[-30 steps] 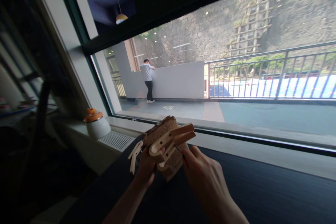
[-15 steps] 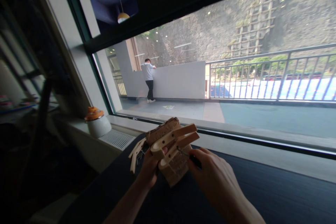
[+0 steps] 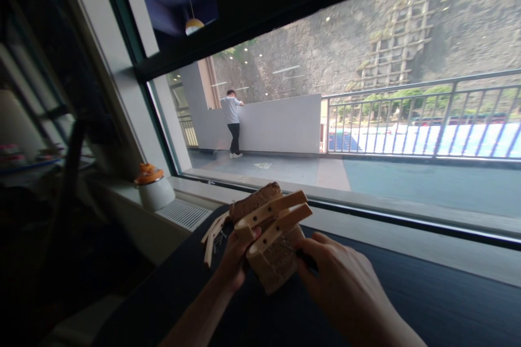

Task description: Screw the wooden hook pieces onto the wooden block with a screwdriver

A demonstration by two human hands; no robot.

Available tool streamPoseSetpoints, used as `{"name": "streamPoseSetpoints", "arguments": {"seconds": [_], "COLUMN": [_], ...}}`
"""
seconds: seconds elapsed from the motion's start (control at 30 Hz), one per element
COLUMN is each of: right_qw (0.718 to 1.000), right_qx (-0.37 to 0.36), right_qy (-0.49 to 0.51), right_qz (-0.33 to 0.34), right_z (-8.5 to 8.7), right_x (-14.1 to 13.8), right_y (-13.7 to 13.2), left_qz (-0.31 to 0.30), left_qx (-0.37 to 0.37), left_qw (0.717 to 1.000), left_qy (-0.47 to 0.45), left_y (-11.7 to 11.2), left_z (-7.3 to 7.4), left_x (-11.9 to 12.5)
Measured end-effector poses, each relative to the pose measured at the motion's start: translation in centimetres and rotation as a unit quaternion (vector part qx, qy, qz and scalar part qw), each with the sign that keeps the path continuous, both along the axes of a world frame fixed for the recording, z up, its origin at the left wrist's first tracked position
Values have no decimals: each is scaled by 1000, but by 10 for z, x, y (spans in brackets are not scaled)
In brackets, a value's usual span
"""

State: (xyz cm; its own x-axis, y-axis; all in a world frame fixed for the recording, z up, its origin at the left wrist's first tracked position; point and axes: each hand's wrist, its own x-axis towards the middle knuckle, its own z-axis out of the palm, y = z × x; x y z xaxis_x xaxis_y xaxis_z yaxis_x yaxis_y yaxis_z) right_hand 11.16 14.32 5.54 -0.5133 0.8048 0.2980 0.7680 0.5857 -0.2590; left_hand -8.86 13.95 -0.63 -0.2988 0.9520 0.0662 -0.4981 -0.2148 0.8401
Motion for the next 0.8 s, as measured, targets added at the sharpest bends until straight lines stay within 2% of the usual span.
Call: {"name": "streamPoseSetpoints", "arguments": {"seconds": [0.13, 0.3, 0.37, 0.47, 0.57, 0.8], "right_qw": [996, 993, 996, 994, 984, 986], "right_qx": [-43, -34, -4, 90, 156, 149], "right_qy": [40, 75, 62, 55, 70, 57], "right_qz": [72, 83, 68, 37, 42, 50], "right_z": [-3, -7, -5, -1, 2, 1], "right_x": [-5, -7, -3, 3, 4, 0], "right_y": [-3, -4, -3, -1, -1, -3], "left_qz": [-16, -12, -16, -22, -20, -20], "left_qx": [-2, -17, -12, 1, 4, -6], "left_qw": [1000, 1000, 1000, 999, 999, 1000], "left_qy": [-6, -18, -23, -27, -27, -16], "left_y": [-1, -2, -2, -2, -2, -3], "left_z": [2, 3, 3, 3, 2, 5], "left_x": [1, 0, -1, -2, -1, 0]}}
